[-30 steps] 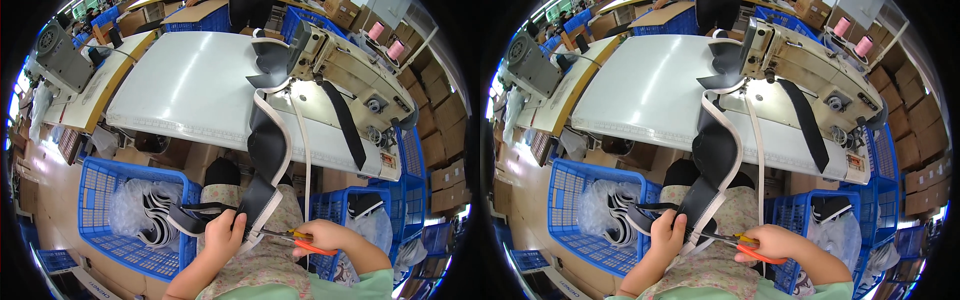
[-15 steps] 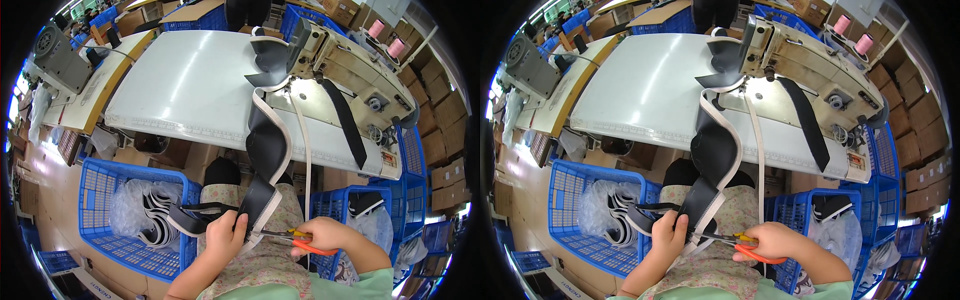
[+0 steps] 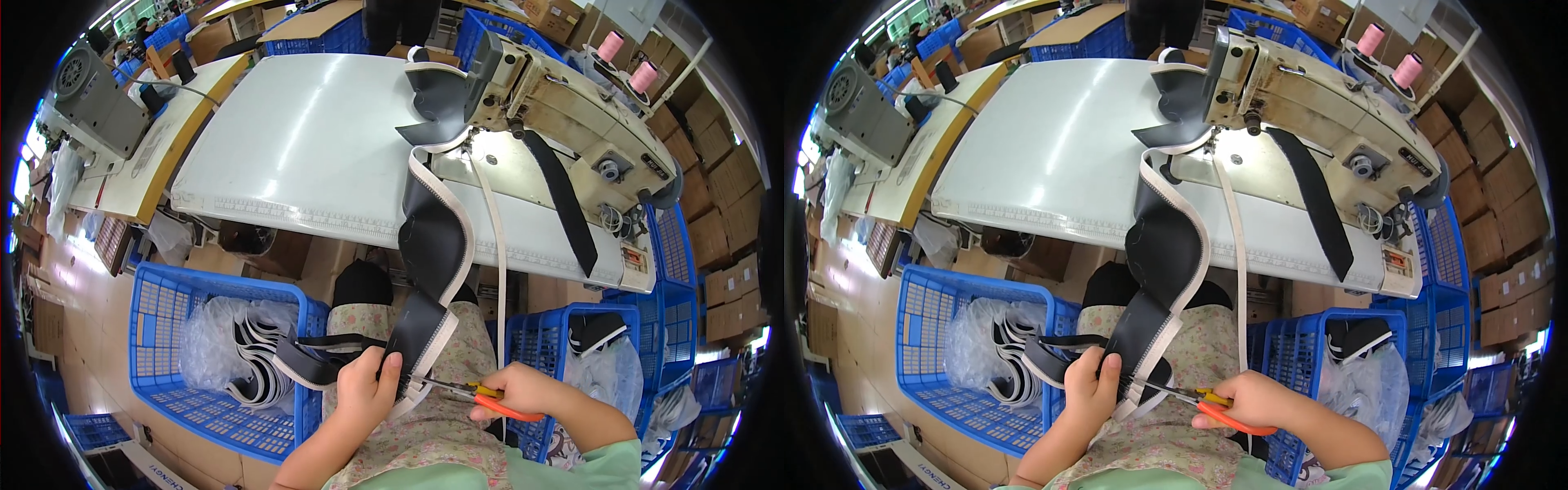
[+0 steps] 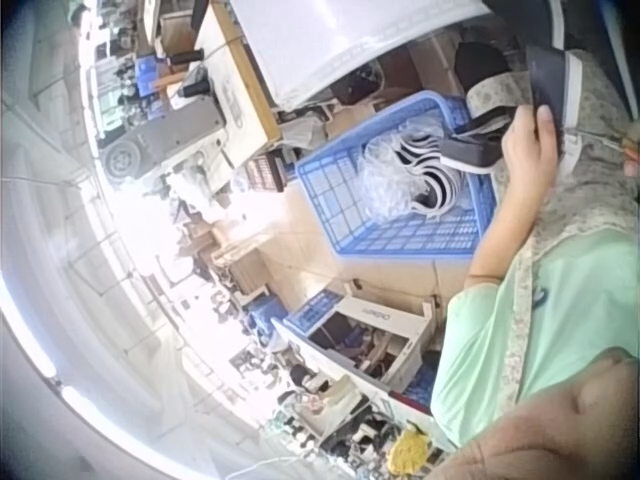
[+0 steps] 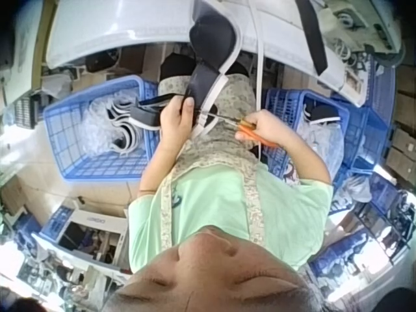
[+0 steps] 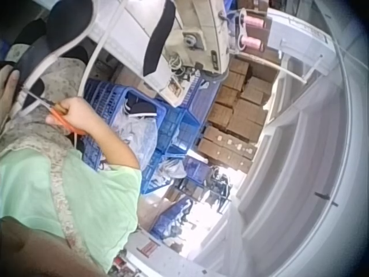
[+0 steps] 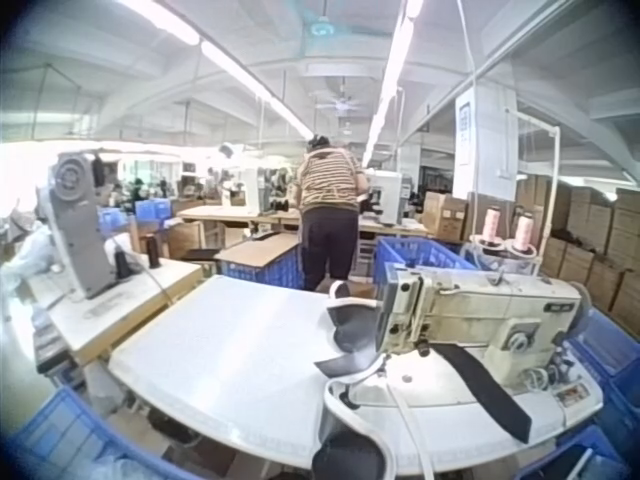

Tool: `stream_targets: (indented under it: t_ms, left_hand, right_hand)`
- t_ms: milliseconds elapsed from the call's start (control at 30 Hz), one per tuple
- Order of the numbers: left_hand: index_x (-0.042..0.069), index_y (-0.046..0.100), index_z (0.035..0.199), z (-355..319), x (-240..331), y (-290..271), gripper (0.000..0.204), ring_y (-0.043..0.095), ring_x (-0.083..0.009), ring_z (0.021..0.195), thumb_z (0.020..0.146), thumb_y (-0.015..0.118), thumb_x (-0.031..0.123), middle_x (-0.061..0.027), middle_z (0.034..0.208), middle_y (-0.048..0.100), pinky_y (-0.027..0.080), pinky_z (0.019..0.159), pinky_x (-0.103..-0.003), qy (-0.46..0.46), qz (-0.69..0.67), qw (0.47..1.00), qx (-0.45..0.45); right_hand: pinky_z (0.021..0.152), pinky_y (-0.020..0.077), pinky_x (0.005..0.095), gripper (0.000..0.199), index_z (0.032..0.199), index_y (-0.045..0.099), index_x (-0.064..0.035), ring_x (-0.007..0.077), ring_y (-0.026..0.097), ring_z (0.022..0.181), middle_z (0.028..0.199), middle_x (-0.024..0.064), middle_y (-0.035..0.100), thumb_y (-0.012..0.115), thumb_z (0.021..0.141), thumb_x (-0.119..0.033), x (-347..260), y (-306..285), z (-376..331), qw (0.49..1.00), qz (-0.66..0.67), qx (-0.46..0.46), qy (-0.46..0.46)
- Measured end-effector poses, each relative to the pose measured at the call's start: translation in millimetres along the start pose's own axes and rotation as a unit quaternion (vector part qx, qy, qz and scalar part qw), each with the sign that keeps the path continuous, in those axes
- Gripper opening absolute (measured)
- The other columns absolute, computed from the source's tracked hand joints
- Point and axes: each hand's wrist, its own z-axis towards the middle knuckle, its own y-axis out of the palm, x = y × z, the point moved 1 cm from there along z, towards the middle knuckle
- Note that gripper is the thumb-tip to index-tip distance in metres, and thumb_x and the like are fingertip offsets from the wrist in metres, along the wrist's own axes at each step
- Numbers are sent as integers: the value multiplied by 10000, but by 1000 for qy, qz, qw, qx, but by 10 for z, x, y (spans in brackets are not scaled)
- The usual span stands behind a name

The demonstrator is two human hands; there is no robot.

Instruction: Trimming excess material from shoe components using scissors.

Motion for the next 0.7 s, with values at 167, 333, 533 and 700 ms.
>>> stream_targets:
  t_ms: [167, 333, 533, 700]
  left_hand:
    - [5, 494, 698, 0, 12, -44, 281, 529, -356, 528, 866, 553, 223, -183, 569, 508, 400, 483, -386, -35, -15, 999, 19]
    - [-2, 510, 709, -156, -28, -183, 283, 514, -342, 517, 860, 559, 233, -176, 559, 491, 389, 476, -368, -50, -31, 998, -3]
    - [-5, 512, 691, -382, 41, -351, 300, 511, -318, 494, 847, 569, 246, -166, 544, 486, 384, 471, -364, -92, -21, 996, 0]
    - [-9, 552, 705, -486, -61, -390, 251, 525, -250, 506, 840, 571, 201, -133, 569, 520, 406, 492, -327, -108, -37, 993, 25]
  right_hand:
    - [486, 387, 311, 545, 644, 614, -25, 227, 488, 472, 514, 114, 501, 695, 673, -563, -22, -217, -128, 993, -116, -21, -13]
    - [525, 398, 281, 410, 690, 581, -30, 132, 478, 528, 566, 58, 524, 740, 703, -409, -188, -735, -68, 981, -19, 187, -37]
    - [615, 434, 335, 379, 824, 504, -3, 223, 525, 625, 684, 117, 544, 692, 761, -326, -709, -1128, 1101, 872, -17, 479, -102]
    - [592, 432, 325, 254, 832, 471, -3, 213, 540, 623, 695, 117, 554, 632, 800, -197, -894, -1481, 1910, 898, 50, 422, -116]
